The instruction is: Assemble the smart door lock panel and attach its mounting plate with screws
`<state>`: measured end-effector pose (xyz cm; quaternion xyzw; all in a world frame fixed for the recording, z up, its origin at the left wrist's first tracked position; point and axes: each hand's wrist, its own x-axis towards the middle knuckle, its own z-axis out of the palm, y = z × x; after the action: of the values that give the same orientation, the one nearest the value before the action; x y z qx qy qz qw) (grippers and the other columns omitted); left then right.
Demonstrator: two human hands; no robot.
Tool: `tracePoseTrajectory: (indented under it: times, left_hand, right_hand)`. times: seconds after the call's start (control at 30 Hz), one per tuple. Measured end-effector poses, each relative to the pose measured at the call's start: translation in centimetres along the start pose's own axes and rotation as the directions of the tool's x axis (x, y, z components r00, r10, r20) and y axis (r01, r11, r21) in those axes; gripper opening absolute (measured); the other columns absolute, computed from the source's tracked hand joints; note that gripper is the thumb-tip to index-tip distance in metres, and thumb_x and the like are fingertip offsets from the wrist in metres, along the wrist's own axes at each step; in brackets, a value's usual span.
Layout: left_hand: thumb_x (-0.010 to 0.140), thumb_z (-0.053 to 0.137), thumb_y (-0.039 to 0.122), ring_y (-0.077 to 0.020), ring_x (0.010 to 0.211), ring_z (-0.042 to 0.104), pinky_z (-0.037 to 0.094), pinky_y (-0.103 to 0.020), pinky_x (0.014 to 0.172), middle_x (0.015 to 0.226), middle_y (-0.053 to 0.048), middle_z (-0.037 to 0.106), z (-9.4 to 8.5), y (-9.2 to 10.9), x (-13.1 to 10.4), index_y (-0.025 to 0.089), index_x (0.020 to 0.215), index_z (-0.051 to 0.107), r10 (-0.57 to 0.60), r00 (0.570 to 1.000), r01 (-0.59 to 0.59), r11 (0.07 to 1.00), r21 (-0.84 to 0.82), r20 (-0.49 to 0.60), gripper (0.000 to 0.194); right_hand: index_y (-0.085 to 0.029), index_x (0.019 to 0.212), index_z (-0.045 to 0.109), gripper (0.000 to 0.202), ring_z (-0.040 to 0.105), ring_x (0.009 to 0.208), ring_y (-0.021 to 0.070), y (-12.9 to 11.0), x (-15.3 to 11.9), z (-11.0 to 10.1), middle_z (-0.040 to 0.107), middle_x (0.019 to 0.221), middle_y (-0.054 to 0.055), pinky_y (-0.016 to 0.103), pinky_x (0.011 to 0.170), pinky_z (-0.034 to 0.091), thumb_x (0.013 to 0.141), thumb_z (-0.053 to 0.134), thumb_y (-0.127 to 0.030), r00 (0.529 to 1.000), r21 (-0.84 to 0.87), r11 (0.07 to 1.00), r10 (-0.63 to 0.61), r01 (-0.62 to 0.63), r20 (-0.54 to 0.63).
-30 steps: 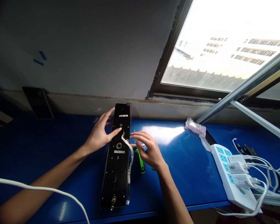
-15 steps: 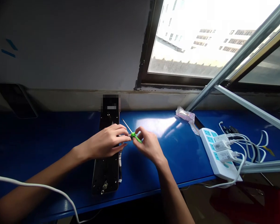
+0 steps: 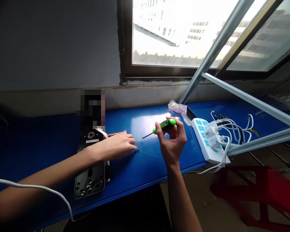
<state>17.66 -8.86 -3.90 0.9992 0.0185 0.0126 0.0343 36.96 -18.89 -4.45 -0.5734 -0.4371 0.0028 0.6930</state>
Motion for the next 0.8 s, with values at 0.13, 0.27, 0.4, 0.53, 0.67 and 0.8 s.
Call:
tracePoseTrajectory:
  times: [0.13,0.27,0.4,0.53,0.67,0.8]
  left_hand:
    - [0.097,0.061,0.011,-0.0205,0.082,0.065,0.042,-0.033,0.07,0.088,-0.005,0.075,1.1,-0.4,0.7,0.019,0.092,0.077,0.041,0.999,-0.042,0.999,-0.023,-0.008,0.019]
    - [0.094,0.063,0.011,-0.0212,0.082,0.066,0.044,-0.034,0.071,0.086,-0.006,0.075,1.5,-0.6,1.2,0.019,0.088,0.077,0.051,0.998,-0.053,0.996,-0.065,-0.026,0.017]
    - [0.094,0.061,0.009,-0.0201,0.078,0.065,0.043,-0.033,0.068,0.083,-0.006,0.074,1.2,-0.5,1.4,0.018,0.08,0.073,0.048,0.999,-0.047,0.998,-0.043,0.012,0.021]
    - [0.093,0.062,0.01,-0.0201,0.079,0.064,0.044,-0.032,0.069,0.082,-0.005,0.074,0.9,-0.7,1.1,0.018,0.076,0.071,0.019,0.999,-0.018,0.999,-0.031,0.037,0.02]
    - [0.091,0.067,0.012,-0.0214,0.085,0.067,0.046,-0.034,0.074,0.087,-0.005,0.075,0.6,-1.0,0.7,0.018,0.082,0.074,-0.015,0.997,0.019,0.999,-0.049,0.078,0.013]
    - [0.09,0.072,0.015,-0.0231,0.093,0.069,0.048,-0.035,0.08,0.096,-0.005,0.076,0.2,-1.0,0.4,0.019,0.096,0.077,-0.051,0.994,0.06,0.995,-0.081,0.1,0.008]
  right_hand:
    - [-0.025,0.114,0.065,0.038,0.075,0.075,0.0196,0.3,0.2,-1.0,0.072,0.092,0.002,0.036,0.068,0.065,0.083,0.085,-0.03,0.998,0.006,0.998,-0.057,0.057,-0.012]
    - [-0.026,0.115,0.065,0.038,0.076,0.079,0.0203,0.4,0.1,-1.3,0.072,0.094,0.002,0.036,0.068,0.065,0.083,0.085,-0.03,0.997,0.011,0.997,-0.076,0.076,0.007]
    - [-0.026,0.114,0.064,0.037,0.076,0.08,0.0192,0.3,-0.1,-1.2,0.072,0.093,0.001,0.034,0.067,0.066,0.084,0.084,-0.032,0.996,-0.001,0.997,-0.077,0.077,0.034]
    - [-0.026,0.114,0.064,0.036,0.076,0.078,0.0186,0.0,-0.2,-1.0,0.071,0.091,0.0,0.034,0.067,0.066,0.084,0.083,-0.03,0.996,0.026,0.997,-0.069,0.067,0.05]
    - [-0.026,0.112,0.066,0.037,0.075,0.078,0.0178,-0.3,-0.3,-1.0,0.071,0.091,0.0,0.034,0.069,0.066,0.081,0.086,-0.027,0.996,0.044,0.996,-0.084,0.082,0.042]
    - [-0.027,0.113,0.066,0.037,0.075,0.079,0.0182,-0.7,-0.5,-0.9,0.07,0.094,0.0,0.034,0.069,0.066,0.081,0.086,-0.027,0.993,0.042,0.994,-0.102,0.1,0.058]
